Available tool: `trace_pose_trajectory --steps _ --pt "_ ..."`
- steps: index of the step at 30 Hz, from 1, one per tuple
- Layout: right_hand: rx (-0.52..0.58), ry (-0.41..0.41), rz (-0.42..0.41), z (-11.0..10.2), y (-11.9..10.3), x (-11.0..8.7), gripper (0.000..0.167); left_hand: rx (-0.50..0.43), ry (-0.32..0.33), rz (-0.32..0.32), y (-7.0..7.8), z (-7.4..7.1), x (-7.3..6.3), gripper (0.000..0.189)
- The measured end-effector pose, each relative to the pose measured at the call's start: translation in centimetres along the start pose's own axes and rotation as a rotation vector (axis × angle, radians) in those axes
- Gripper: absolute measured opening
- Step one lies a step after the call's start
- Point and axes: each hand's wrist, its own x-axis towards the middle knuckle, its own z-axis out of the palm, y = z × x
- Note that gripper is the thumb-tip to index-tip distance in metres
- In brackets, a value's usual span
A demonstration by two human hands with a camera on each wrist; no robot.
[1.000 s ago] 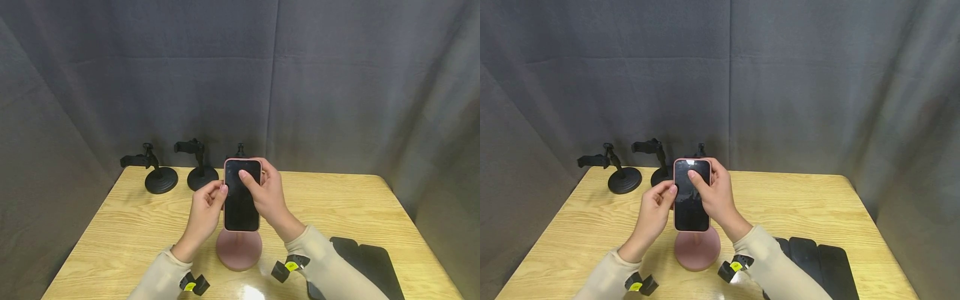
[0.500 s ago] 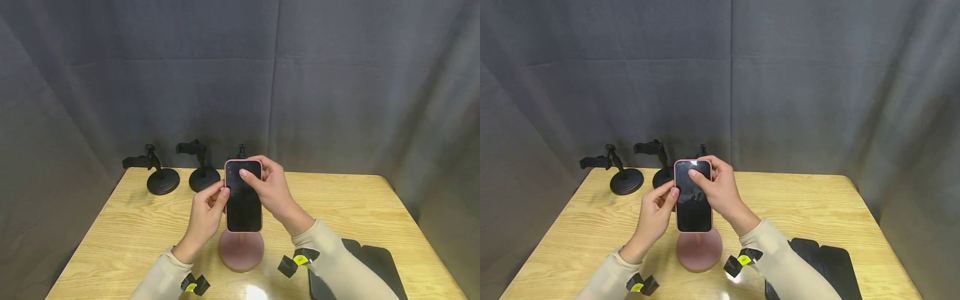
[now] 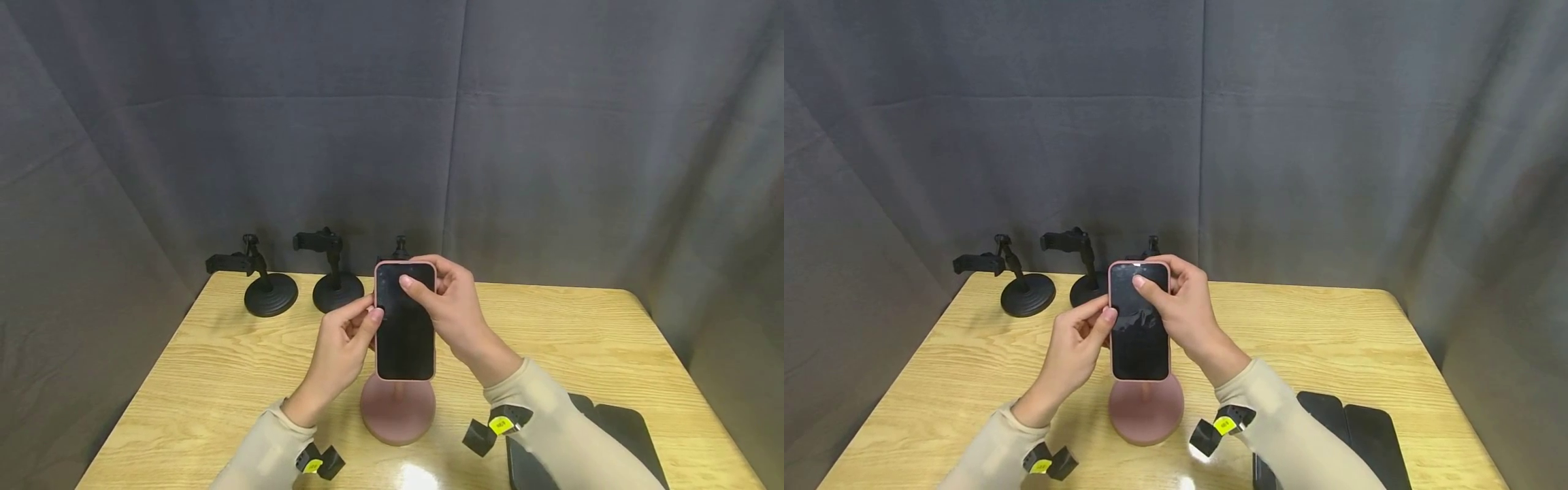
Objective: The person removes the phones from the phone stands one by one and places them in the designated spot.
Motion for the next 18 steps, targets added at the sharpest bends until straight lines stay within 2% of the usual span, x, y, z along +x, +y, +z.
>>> trace_pose_trajectory --steps 9,18 --pt "0.011 0.028 0.004 0.20 -0.04 0.24 0.025 0.002 -0.018 0.008 -0.06 -0.31 0.00 0.031" --pt "0.007 0.033 -0.001 0.26 -0.21 0.60 0.025 -0.019 -0.049 -0.011 0.14 -0.54 0.07 0.034"
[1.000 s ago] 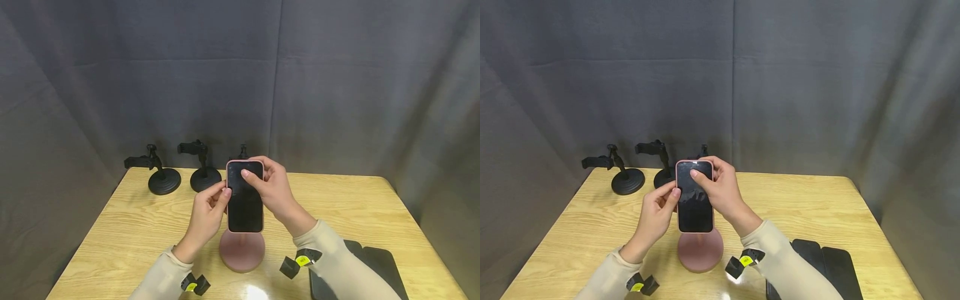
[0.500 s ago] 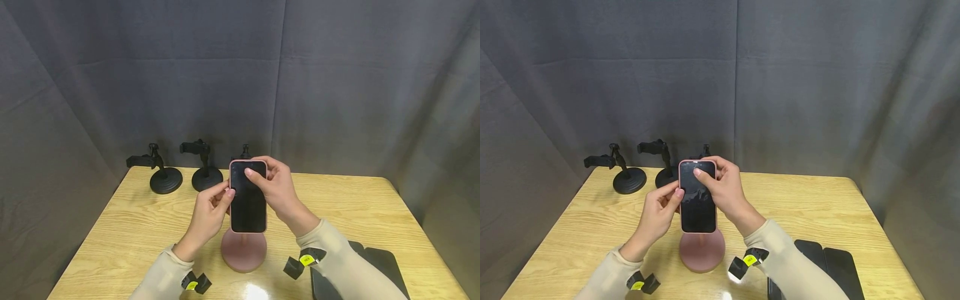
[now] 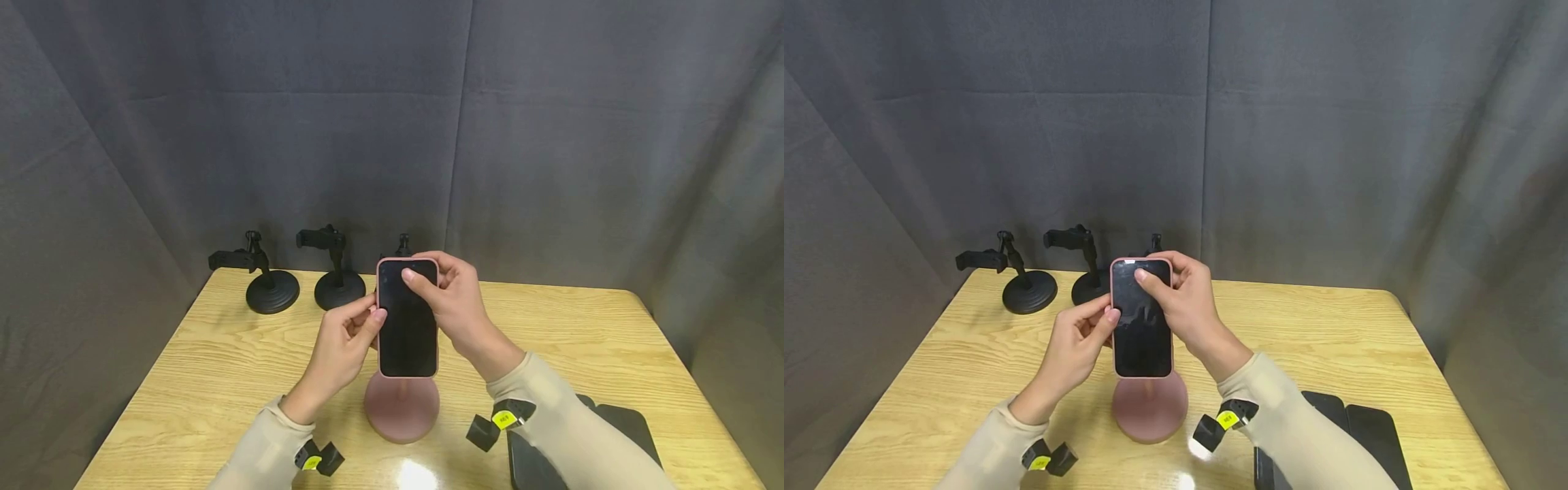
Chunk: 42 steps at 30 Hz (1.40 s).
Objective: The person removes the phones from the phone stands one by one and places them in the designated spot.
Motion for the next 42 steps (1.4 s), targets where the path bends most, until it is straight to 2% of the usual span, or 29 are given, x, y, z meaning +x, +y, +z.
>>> trace_pose_trajectory --steps 12,23,28,35,42 --pt "0.046 0.006 0.040 -0.3 -0.9 0.4 0.023 -0.011 -0.037 -0.021 -0.1 0.0 0.0 0.034" --pt "0.006 0.043 -0.002 -0.7 -2.0 1.1 0.017 0.005 -0.060 -0.031 0.4 0.2 0.1 0.036" --pt "0.013 0.022 0.016 -0.8 -2.3 1.4 0.022 0.024 -0.049 -0.038 0.5 0.2 -0.2 0.037" --pt "0.005 0.027 0.022 -1.1 -2.0 1.3 0.026 -0.002 -0.048 -0.057 0.3 0.5 -0.2 0.040" --pt "0.018 0.035 0.013 -0.8 -1.8 1.0 0.022 0.002 -0.028 -0.056 0.3 0.9 -0.2 0.035"
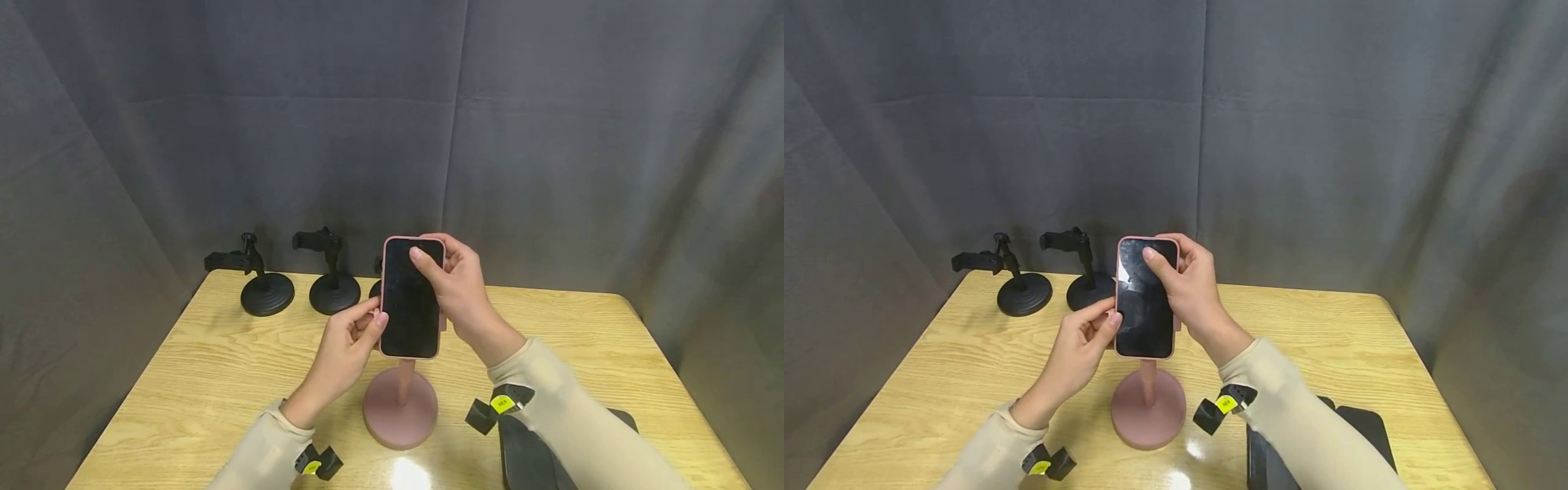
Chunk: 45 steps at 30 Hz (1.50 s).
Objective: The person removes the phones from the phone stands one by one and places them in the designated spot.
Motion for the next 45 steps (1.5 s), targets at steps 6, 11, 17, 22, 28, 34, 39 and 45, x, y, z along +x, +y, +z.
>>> trace_pose_trajectory --steps 6,11,17,22,28,34,39,45 --pt "0.003 0.014 -0.017 0.4 0.3 0.0 0.020 0.007 0.005 0.010 -0.3 0.2 0.0 0.033" --pt "-0.010 0.029 -0.024 0.7 0.2 -0.1 0.020 0.039 -0.003 0.021 -0.4 0.2 0.0 0.032" --pt "-0.017 0.026 -0.026 0.5 0.3 0.0 0.021 0.051 -0.006 0.037 -0.4 0.2 0.0 0.031" --pt "-0.026 0.022 -0.014 0.3 0.2 0.3 0.021 0.063 -0.009 0.054 -0.3 0.1 0.1 0.031" --pt "-0.057 0.022 0.004 0.1 -0.2 0.5 0.023 0.061 -0.043 0.026 -0.3 -0.3 0.2 0.032" --pt "-0.054 0.021 0.004 0.0 -0.4 0.6 0.022 0.041 -0.076 -0.005 0.1 -0.5 0.3 0.032" --pt "-0.043 0.026 0.017 0.2 -0.5 0.8 0.021 0.027 -0.100 -0.034 0.3 -0.7 0.3 0.033" --pt "-0.035 0.032 0.017 0.4 -0.6 0.9 0.020 0.037 -0.106 -0.037 0.3 -1.0 0.4 0.031"
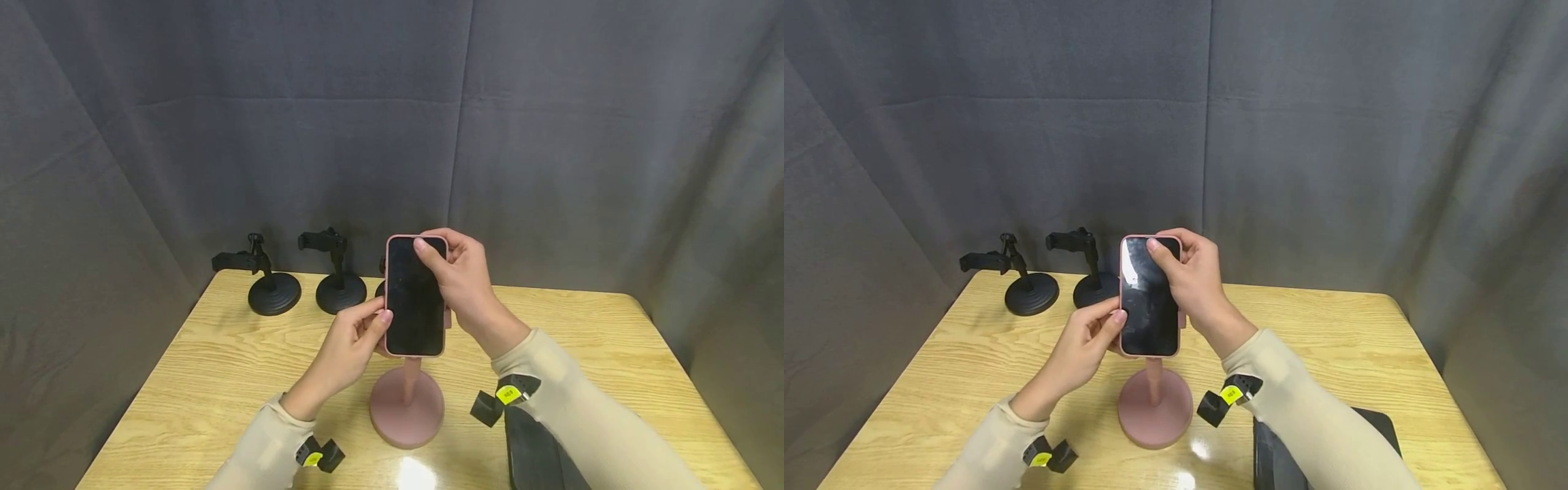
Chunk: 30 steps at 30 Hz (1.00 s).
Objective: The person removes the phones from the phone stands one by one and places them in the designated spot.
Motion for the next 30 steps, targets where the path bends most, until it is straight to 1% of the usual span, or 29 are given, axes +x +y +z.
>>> trace_pose_trajectory --steps 10,18,25,30 --pt "0.004 0.002 -0.002 -0.08 -0.06 0.14 0.019 0.004 -0.015 -0.009 0.03 -0.03 0.05 0.032" --pt "0.009 0.015 -0.005 -0.18 -0.19 0.28 0.017 0.027 -0.020 -0.009 0.18 -0.02 0.26 0.031" --pt "0.017 0.033 0.003 -0.02 -0.39 0.25 0.018 0.003 -0.037 -0.016 0.30 -0.10 0.22 0.032" --pt "0.020 0.043 0.003 0.02 -0.42 0.23 0.019 0.006 -0.038 -0.023 0.32 -0.04 0.20 0.035"
